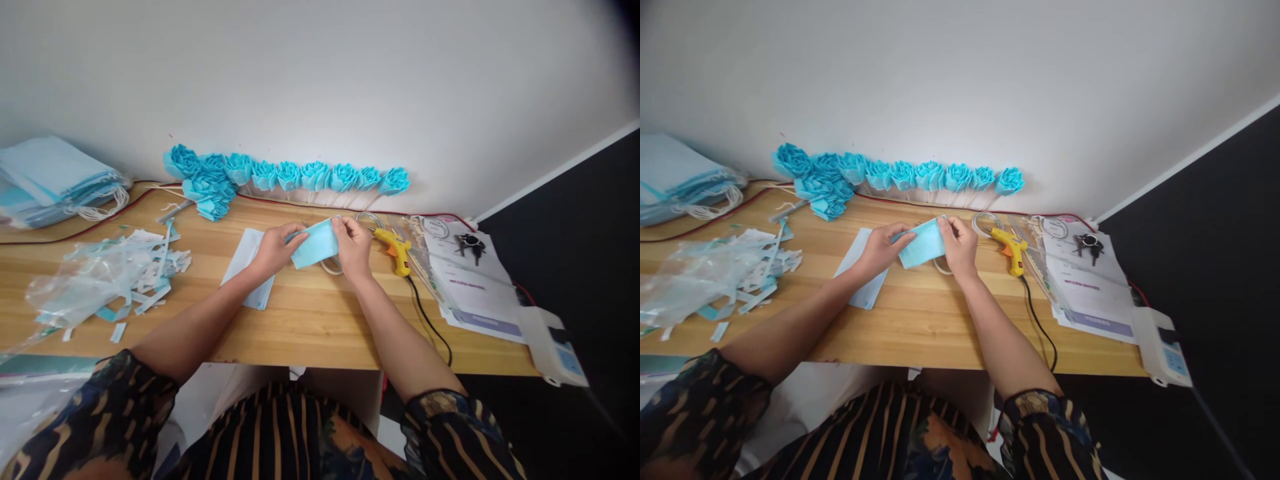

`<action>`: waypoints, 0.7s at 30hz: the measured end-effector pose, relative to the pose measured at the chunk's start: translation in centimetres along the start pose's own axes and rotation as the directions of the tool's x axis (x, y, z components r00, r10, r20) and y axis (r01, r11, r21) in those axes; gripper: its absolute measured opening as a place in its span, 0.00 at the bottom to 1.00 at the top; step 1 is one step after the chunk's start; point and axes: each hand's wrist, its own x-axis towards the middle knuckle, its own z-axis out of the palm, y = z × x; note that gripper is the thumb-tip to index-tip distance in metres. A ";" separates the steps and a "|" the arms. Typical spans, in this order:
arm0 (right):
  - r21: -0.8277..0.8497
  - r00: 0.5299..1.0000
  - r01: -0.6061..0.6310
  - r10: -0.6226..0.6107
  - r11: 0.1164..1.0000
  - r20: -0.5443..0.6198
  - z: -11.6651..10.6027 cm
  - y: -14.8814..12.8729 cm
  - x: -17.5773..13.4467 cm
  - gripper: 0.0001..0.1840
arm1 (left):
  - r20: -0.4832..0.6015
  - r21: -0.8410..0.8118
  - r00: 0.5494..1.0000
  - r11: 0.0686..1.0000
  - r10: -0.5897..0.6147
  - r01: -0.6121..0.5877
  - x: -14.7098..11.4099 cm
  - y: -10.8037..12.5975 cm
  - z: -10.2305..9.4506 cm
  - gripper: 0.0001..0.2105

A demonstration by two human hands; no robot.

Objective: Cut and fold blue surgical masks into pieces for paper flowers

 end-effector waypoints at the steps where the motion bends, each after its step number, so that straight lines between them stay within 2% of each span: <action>1: -0.002 0.999 0.003 -0.003 1.000 -0.033 -0.1 0.0 0.1 0.19 | -0.021 -0.008 1.000 1.000 -0.012 0.012 0.0 -0.1 0.0 0.11; 4: -0.021 0.996 0.003 -0.005 1.000 -0.091 -0.2 -0.1 0.2 0.19 | -0.060 -0.044 0.995 0.996 -0.074 0.072 0.1 -0.3 0.0 0.11; 8: -0.024 0.992 0.038 -0.040 0.999 -0.121 -0.4 -0.1 0.3 0.19 | -0.051 -0.153 0.989 0.980 -0.140 0.130 0.2 -0.4 0.1 0.12; 16: -0.047 0.971 0.094 -0.102 0.994 -0.218 -0.4 0.6 0.5 0.21 | -0.043 -0.214 0.985 0.965 -0.168 0.155 0.2 0.2 -0.2 0.13; 21: -0.026 0.965 0.112 -0.115 0.993 -0.237 -0.4 0.7 0.7 0.21 | -0.016 -0.260 0.982 0.949 -0.189 0.179 0.4 -0.4 0.0 0.14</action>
